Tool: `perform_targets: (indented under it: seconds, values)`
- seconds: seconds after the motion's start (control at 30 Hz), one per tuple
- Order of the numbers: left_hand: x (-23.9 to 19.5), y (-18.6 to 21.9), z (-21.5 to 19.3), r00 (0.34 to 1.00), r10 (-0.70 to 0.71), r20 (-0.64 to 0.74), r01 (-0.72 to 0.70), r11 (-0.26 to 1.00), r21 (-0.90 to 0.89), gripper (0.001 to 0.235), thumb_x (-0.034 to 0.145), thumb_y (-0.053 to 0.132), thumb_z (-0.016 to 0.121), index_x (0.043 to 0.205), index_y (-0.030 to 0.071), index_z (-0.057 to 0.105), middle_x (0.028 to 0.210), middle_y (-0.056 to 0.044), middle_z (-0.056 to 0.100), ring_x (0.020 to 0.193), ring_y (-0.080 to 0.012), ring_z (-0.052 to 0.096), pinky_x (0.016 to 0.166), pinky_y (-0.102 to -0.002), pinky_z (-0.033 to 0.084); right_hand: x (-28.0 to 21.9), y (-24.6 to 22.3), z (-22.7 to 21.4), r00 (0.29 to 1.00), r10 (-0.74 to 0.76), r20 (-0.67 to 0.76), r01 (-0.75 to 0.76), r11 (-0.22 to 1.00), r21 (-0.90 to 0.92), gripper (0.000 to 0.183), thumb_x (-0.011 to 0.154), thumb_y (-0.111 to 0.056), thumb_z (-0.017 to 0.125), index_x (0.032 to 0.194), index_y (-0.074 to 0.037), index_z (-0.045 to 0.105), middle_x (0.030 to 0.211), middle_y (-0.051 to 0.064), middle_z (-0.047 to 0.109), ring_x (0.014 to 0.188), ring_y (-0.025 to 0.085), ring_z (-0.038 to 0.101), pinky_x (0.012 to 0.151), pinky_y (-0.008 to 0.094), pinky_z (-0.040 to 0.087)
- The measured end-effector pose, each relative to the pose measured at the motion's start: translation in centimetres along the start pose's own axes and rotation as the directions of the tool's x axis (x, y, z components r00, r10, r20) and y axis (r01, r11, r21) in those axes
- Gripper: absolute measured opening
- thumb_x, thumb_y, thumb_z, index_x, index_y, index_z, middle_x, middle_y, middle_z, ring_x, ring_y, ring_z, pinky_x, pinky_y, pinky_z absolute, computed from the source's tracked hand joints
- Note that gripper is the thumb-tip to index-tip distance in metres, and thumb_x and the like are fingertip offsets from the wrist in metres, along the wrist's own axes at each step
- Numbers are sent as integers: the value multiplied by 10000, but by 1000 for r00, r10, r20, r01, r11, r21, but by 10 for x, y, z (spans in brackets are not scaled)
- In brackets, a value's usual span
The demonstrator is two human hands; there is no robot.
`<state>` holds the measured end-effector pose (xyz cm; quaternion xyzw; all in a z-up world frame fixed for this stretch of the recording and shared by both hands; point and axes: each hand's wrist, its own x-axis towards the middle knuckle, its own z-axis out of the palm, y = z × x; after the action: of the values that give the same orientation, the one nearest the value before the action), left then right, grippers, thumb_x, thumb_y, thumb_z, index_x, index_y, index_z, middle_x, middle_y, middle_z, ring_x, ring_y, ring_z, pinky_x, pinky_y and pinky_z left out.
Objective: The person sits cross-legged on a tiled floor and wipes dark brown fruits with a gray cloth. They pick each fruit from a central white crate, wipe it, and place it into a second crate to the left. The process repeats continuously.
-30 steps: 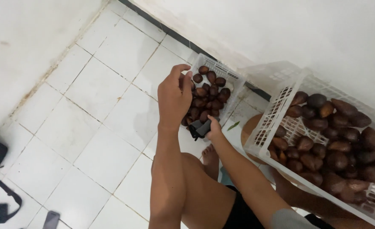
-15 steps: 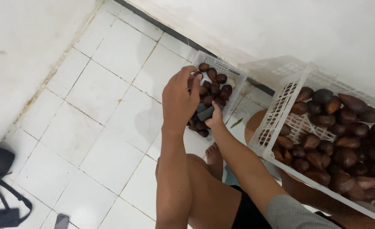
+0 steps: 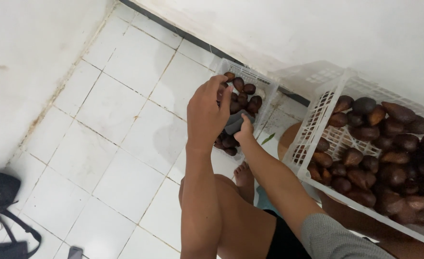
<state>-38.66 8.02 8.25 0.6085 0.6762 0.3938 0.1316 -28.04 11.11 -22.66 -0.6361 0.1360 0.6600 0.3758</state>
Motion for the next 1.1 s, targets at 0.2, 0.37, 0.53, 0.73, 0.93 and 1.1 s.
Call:
perform_targets:
  seconds: [0.2,0.37,0.53,0.73,0.93,1.1]
  values:
    - [-2,-4,-1,1000,-25,9,25,1000,-9,198,1017,197,645,1159,63,678,835,-105,722,784,-257,708,716,-380,614,-28,-2,-7,997,-21,71,16,998,68,934,888,-304,826,1607,-106,265,1651,164,266,1522,357,268,1239,547,251]
    - [-7,-14,3,1000,22,-10,-22,1000,-10,166,1035,213,633,1068,84,732,793,-89,723,765,-263,705,699,-361,602,-33,1,-9,964,-45,262,6,989,148,819,873,-307,837,1531,-78,407,1583,180,390,1444,371,384,1195,542,317]
    - [-8,-18,5,994,98,-39,-100,994,-52,197,1038,248,645,979,101,762,780,-100,719,784,-295,683,686,-414,580,-97,-26,-6,835,-85,543,-58,969,240,746,899,-272,793,1516,-48,436,1552,200,435,1386,415,460,1142,569,399]
    - [-18,26,-5,983,-83,165,124,960,-252,631,894,458,802,1281,-13,642,1225,-257,650,1136,-443,621,965,-538,517,-139,-52,-21,648,-193,736,108,981,163,638,869,-247,763,1453,-104,552,1467,163,550,1282,387,566,1104,555,447]
    - [-40,45,30,855,-246,457,452,784,-424,436,983,522,662,1081,112,775,964,-89,761,911,-250,684,800,-431,524,-264,-112,-58,294,-512,808,812,579,71,552,943,-203,720,1421,-155,449,1409,175,542,1253,308,527,1043,477,442]
    - [-67,91,56,874,-111,472,453,535,-713,256,907,170,814,1131,54,772,1072,-171,760,984,-294,723,850,-436,569,-268,-175,-110,-280,-606,745,931,-361,56,551,1048,-247,651,1384,-40,267,1213,165,305,1110,354,354,1061,508,306]
